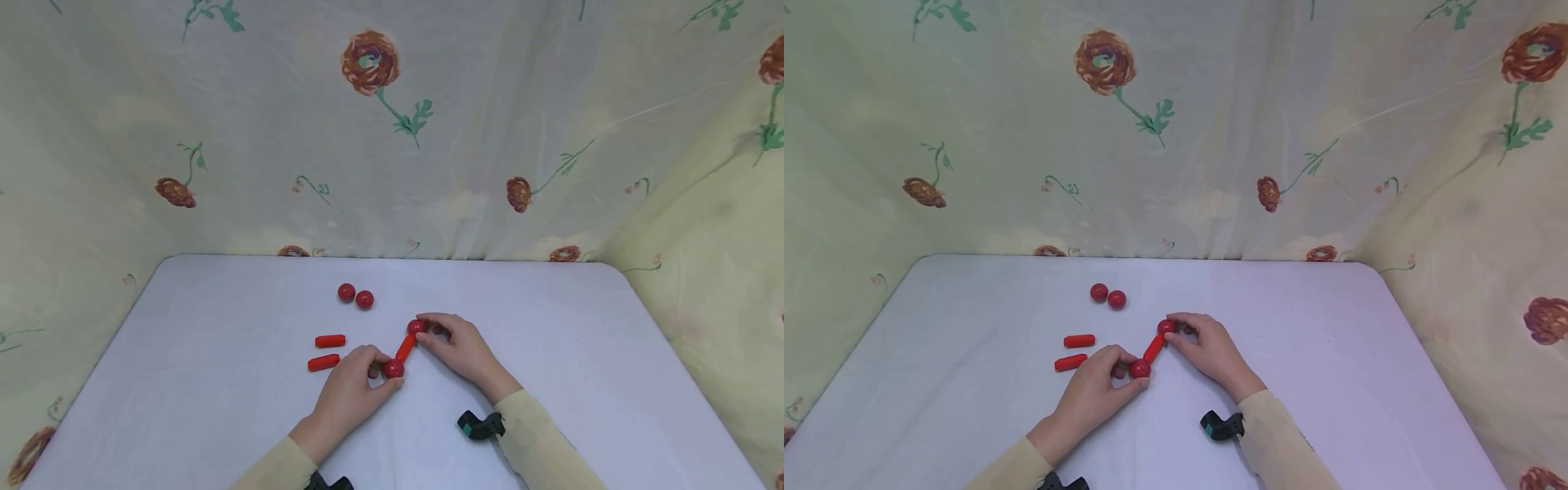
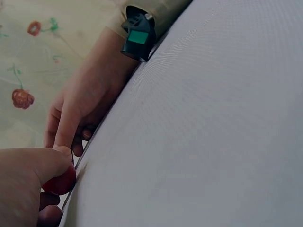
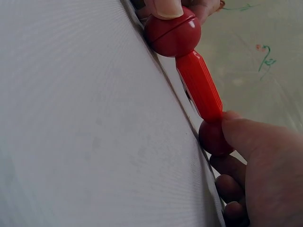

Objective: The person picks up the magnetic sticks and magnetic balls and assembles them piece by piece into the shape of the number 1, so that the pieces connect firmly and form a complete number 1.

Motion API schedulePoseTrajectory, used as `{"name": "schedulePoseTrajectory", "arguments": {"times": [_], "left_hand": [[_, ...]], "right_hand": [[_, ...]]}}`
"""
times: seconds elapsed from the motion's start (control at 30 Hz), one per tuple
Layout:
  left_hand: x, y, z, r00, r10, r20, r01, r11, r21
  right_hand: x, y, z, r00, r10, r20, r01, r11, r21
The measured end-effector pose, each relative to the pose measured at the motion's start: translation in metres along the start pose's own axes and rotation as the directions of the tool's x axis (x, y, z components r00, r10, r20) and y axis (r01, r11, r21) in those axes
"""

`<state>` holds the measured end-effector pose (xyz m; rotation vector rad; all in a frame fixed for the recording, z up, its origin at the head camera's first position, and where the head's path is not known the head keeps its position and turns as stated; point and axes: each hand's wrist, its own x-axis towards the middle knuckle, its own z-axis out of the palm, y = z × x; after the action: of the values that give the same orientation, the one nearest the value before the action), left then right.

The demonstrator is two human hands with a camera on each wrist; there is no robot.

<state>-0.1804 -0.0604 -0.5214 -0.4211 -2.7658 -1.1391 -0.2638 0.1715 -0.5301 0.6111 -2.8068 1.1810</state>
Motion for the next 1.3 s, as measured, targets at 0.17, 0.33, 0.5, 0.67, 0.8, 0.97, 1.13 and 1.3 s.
{"name": "schedulePoseTrajectory", "arguments": {"times": [0.17, 0.33, 0.5, 0.67, 0.8, 0.97, 1.13, 1.3], "left_hand": [[0.000, 0.001, -0.001, 1.000, -0.002, 0.001, 0.002, 1.000, -0.005], [0.000, 0.002, -0.001, 1.000, -0.006, 0.000, 0.006, 1.000, -0.003], [0.000, 0.004, -0.004, 0.999, -0.047, 0.025, 0.047, 0.999, 0.004], [-0.003, 0.006, -0.011, 0.990, -0.130, 0.050, 0.130, 0.992, 0.005], [-0.007, 0.004, -0.022, 0.982, -0.184, 0.042, 0.184, 0.983, 0.011], [-0.013, -0.004, -0.038, 0.977, -0.213, 0.003, 0.213, 0.977, 0.015], [-0.021, -0.022, -0.053, 0.979, -0.187, -0.081, 0.188, 0.982, 0.005], [-0.026, -0.039, -0.064, 0.974, -0.148, -0.171, 0.152, 0.988, 0.013]], "right_hand": [[0.000, -0.001, 0.001, 1.000, -0.003, -0.010, 0.003, 1.000, -0.006], [0.000, -0.003, 0.000, 1.000, 0.002, -0.020, -0.002, 1.000, -0.007], [-0.002, -0.003, 0.000, 0.999, 0.003, -0.034, -0.003, 1.000, 0.006], [-0.002, -0.001, 0.001, 1.000, 0.014, -0.021, -0.013, 1.000, 0.004], [-0.001, -0.001, 0.001, 1.000, 0.017, -0.019, -0.017, 1.000, -0.008], [0.002, -0.001, 0.001, 0.999, 0.035, -0.009, -0.035, 0.999, -0.019], [0.003, -0.001, 0.001, 0.999, 0.046, -0.008, -0.046, 0.999, -0.010], [0.005, 0.000, 0.001, 0.999, 0.032, -0.013, -0.032, 0.999, -0.011]]}}
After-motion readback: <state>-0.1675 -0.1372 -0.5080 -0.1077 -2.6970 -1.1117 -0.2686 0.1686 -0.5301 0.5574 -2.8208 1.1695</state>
